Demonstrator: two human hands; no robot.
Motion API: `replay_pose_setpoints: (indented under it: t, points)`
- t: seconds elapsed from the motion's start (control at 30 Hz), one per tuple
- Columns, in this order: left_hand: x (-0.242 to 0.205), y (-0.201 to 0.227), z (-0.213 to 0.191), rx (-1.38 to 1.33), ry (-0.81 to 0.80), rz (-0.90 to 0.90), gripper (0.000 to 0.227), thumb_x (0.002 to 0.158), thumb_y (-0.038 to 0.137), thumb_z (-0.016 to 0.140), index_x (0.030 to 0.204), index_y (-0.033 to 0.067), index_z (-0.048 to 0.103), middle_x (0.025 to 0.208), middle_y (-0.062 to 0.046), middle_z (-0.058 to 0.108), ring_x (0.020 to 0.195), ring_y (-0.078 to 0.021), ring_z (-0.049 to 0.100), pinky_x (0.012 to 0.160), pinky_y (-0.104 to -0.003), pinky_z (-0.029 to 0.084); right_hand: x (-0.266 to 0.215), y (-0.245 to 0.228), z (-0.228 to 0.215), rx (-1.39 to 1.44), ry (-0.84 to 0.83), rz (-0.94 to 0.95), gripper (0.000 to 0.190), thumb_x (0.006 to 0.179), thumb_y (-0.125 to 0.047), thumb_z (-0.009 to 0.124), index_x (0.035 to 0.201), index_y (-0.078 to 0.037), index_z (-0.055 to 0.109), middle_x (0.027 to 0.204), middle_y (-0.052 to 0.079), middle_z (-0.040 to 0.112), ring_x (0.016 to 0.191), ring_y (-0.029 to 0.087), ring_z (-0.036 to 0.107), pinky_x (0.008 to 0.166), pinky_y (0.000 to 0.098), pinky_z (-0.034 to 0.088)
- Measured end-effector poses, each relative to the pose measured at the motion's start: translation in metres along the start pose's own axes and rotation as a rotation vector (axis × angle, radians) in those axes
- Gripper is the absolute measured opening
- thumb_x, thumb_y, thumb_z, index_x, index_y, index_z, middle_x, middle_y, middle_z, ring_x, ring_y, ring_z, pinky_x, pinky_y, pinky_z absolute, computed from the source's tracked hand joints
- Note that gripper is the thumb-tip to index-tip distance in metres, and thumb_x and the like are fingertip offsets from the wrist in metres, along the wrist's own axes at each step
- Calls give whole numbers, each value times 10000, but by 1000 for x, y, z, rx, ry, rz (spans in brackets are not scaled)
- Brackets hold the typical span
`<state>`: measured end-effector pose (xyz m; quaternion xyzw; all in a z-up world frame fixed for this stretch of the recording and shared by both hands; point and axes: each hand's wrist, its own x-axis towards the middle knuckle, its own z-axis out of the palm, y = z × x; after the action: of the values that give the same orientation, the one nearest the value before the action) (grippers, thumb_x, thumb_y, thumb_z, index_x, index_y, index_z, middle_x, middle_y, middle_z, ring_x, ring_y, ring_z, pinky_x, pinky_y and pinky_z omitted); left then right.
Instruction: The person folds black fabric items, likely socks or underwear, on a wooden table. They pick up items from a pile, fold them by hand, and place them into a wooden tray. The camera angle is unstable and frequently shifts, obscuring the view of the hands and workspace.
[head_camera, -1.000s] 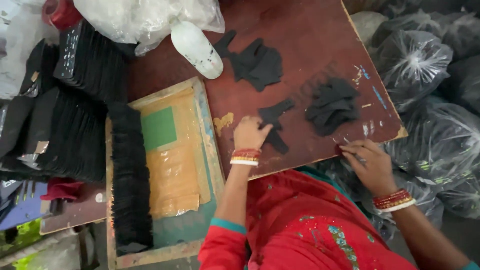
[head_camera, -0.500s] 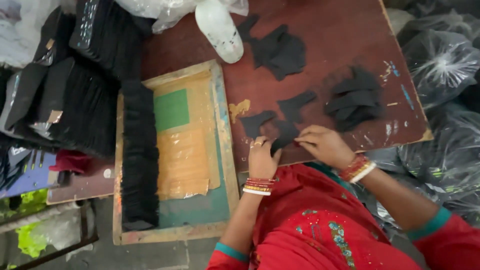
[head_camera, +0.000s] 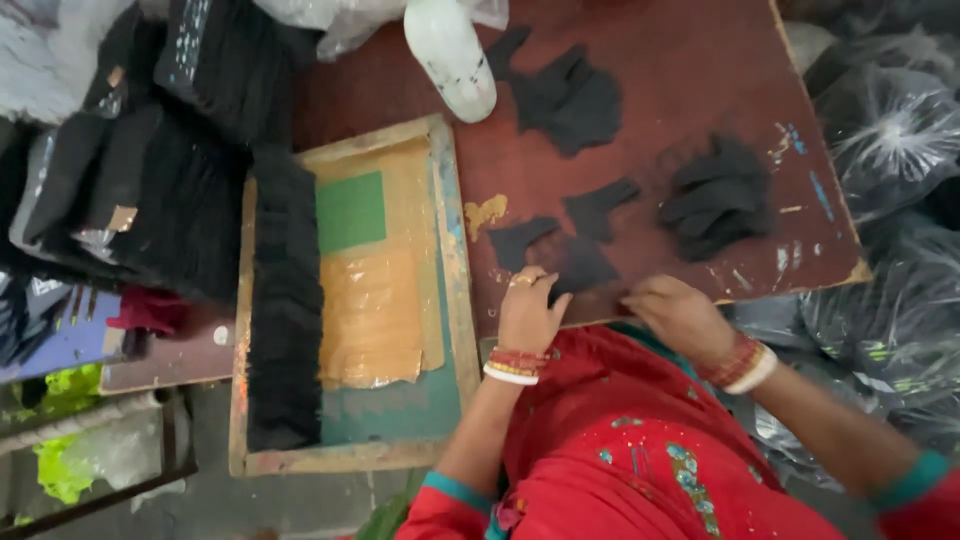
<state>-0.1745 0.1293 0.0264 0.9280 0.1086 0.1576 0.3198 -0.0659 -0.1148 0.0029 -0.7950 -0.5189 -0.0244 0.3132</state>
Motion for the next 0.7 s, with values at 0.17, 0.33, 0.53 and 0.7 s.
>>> replay_pose_setpoints:
  t: [0.17,0.33,0.53,0.7]
  points:
    - [42,42,14,-78,114,115,359,819,258,821,1087,30,748,1107,-151,703,1081,-349,652,972,-450,518,-52,2,-50,64,111,407,226,863,-123,722,1082,-114,781,1055,97,727,960,301,709,820,381,565]
    - [140,81,80,-36,203,233,685,760,421,810,1246,-38,662,1199,-247,647,1124,-414,619,969,-476,509,-64,-5,-50,27,247,411,219,882,-136,741,1096,-98,775,1094,114,724,998,297,704,871,389,557]
    - [122,29,102,268,-34,27,418,916,422,698,1108,51,725,1230,-176,673,1128,-359,645,940,-472,548,-83,-2,-62,-169,146,523,165,987,-207,735,1132,-147,787,1105,68,742,1017,249,712,869,348,560]
    - [22,-25,95,80,25,325,258,927,355,677,1013,118,734,1304,-66,696,1253,-305,630,1050,-426,526,-99,42,-29,-182,108,368,138,1070,-215,733,1175,-136,774,1144,73,732,1055,221,697,959,318,560]
